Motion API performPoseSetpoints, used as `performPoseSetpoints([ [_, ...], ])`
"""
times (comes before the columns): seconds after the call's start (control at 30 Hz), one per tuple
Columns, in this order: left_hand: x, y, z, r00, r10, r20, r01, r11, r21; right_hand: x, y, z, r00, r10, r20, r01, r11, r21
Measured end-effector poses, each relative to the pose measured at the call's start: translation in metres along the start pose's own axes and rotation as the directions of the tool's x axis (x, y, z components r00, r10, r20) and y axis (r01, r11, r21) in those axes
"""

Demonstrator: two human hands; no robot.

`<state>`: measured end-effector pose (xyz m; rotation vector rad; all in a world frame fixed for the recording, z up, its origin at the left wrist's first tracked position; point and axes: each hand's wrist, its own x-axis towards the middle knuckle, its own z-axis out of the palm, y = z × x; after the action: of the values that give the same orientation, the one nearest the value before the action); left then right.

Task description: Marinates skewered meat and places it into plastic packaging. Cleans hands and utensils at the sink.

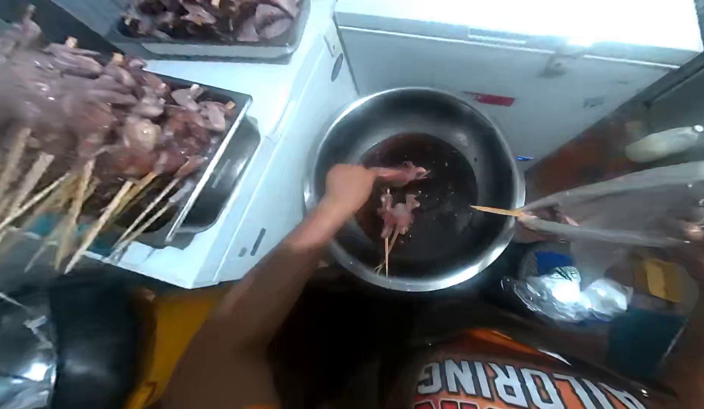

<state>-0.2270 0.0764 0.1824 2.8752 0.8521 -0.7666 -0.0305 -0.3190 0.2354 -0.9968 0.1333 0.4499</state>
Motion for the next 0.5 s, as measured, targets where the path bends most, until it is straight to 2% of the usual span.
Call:
performPoseSetpoints([
  [0.13, -0.003, 0.0, -0.02, 0.999, 0.052, -0.002, -0.051, 0.986, 0.157, -0.006, 0.007, 0.011, 0.998, 0.013, 0.059, -0.015, 0.999, 0.036],
  [0.27, -0.007, 0.0, -0.035, 0.997, 0.071, 0.023, -0.075, 0.978, 0.193, -0.012, 0.016, 0.025, 0.999, 0.005, 0.037, -0.005, 1.0, -0.001],
  [0.43, -0.009, 0.001, -0.048, 0.996, 0.067, 0.064, -0.085, 0.939, 0.335, -0.015, 0.025, 0.037, 0.999, 0.024, 0.041, -0.021, 0.998, -0.065],
  [0.5, -0.011, 0.0, -0.052, 0.994, 0.071, 0.085, -0.095, 0.941, 0.325, -0.013, 0.028, 0.039, 0.999, 0.032, 0.038, -0.03, 0.998, -0.06],
])
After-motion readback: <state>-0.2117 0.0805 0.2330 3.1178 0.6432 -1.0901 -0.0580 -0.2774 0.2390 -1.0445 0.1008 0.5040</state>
